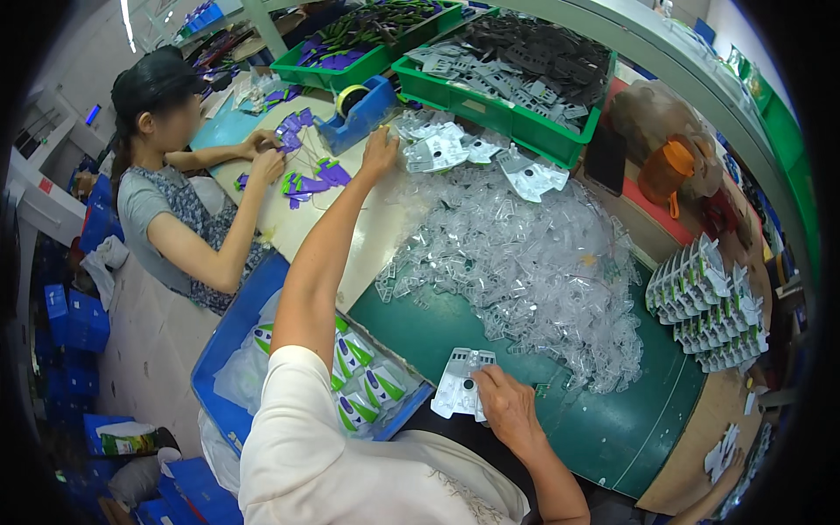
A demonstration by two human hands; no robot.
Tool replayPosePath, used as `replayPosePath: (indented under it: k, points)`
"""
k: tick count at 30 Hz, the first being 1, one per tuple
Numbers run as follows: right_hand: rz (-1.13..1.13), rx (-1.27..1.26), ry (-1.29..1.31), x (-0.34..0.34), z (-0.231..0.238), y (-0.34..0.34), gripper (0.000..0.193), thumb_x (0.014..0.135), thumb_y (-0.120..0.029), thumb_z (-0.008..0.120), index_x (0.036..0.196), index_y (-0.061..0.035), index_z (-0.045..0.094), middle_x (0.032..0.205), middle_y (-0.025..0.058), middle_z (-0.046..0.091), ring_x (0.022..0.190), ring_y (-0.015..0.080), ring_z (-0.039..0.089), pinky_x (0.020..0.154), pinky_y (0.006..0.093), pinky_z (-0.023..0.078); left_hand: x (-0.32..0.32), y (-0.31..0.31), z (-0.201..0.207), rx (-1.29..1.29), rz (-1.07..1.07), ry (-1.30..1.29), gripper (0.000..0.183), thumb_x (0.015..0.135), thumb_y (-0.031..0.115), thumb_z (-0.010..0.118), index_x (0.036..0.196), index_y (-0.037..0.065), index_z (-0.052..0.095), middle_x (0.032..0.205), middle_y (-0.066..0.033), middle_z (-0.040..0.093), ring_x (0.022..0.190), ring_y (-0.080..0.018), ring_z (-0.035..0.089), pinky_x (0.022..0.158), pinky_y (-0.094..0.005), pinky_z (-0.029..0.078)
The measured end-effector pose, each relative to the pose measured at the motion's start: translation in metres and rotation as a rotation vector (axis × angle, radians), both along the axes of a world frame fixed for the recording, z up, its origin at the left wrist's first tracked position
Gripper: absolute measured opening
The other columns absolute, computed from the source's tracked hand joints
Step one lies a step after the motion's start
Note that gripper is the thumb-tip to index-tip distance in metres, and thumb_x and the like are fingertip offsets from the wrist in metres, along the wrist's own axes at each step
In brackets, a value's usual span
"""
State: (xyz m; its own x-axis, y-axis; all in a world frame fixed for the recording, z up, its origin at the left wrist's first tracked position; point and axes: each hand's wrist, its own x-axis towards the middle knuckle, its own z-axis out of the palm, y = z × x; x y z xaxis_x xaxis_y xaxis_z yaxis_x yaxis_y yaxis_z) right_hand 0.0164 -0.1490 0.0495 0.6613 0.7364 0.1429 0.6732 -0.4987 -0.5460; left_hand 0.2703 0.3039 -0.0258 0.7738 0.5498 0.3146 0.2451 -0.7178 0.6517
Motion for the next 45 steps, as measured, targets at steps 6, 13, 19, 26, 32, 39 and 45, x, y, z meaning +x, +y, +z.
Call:
replayPosePath:
  k: [6,13,19,26,32,39,45]
  points:
    - [0.003,-0.003,0.006,0.003,0.001,-0.002,0.025,0.078,0.002,0.068,0.102,-0.0044,0.067,0.100,0.0088,0.065,0.082,0.0291,0.068,0.065,0.0391,0.055,-0.030,-0.035,-0.014,0.129,-0.171,0.022,0.044,0.090,0.024,0.057,0.126,-0.001,0.056,0.140,-0.0250,0.049,0.133,-0.0439,0.042,0.110,-0.0488,0.035]
    - [0.054,0.025,-0.008,0.010,0.001,-0.002,0.018,0.082,0.001,0.064,0.100,-0.0030,0.066,0.098,0.0100,0.065,0.079,0.0306,0.067,0.064,0.0397,0.055,-0.125,-0.109,0.015,-0.322,-0.243,0.041,0.048,0.095,0.028,0.055,0.132,-0.002,0.051,0.135,-0.0261,0.052,0.127,-0.0403,0.049,0.107,-0.0439,0.038]
    - [0.051,0.010,-0.029,0.006,0.000,-0.006,0.018,0.082,0.001,0.063,0.100,-0.0025,0.064,0.099,0.0096,0.063,0.081,0.0300,0.067,0.063,0.0403,0.054,-0.206,-0.128,0.038,-0.138,-0.470,0.082,0.064,0.093,0.037,0.063,0.140,-0.001,0.043,0.142,-0.0260,0.045,0.130,-0.0399,0.046,0.109,-0.0428,0.035]
    - [0.046,0.004,-0.092,-0.007,0.001,-0.024,0.025,0.076,0.004,0.061,0.100,-0.0007,0.062,0.094,0.0097,0.058,0.076,0.0282,0.063,0.062,0.0411,0.052,-0.253,-0.193,0.013,0.068,-0.130,-0.129,0.074,0.085,0.043,0.072,0.140,0.002,0.043,0.145,-0.0266,0.041,0.136,-0.0419,0.037,0.113,-0.0552,0.021]
    - [0.016,-0.042,-0.119,-0.019,0.001,-0.026,0.024,0.077,0.004,0.060,0.101,-0.0006,0.061,0.095,0.0105,0.057,0.079,0.0289,0.063,0.062,0.0421,0.052,-0.175,-0.254,0.013,-0.073,-0.075,-0.287,0.072,0.088,0.042,0.068,0.143,0.005,0.039,0.154,-0.0219,0.027,0.144,-0.0404,0.021,0.111,-0.0654,0.009]
    - [-0.032,-0.040,-0.068,-0.028,-0.002,-0.040,0.024,0.078,0.004,0.060,0.102,-0.0005,0.061,0.095,0.0108,0.057,0.080,0.0297,0.065,0.063,0.0432,0.053,-0.182,-0.257,0.060,-0.156,-0.329,-0.056,0.045,0.095,0.035,0.060,0.132,0.008,0.056,0.150,-0.0147,0.042,0.146,-0.0369,0.021,0.112,-0.0658,0.011]
    - [-0.050,-0.057,-0.099,-0.031,0.004,-0.049,0.025,0.077,0.005,0.060,0.101,0.0003,0.062,0.096,0.0110,0.058,0.080,0.0297,0.065,0.064,0.0432,0.053,-0.260,-0.229,0.041,0.010,-0.500,-0.280,0.030,0.081,0.006,0.075,0.109,0.003,0.065,0.114,-0.0148,0.064,0.098,-0.0292,0.063,0.084,-0.0365,0.050]
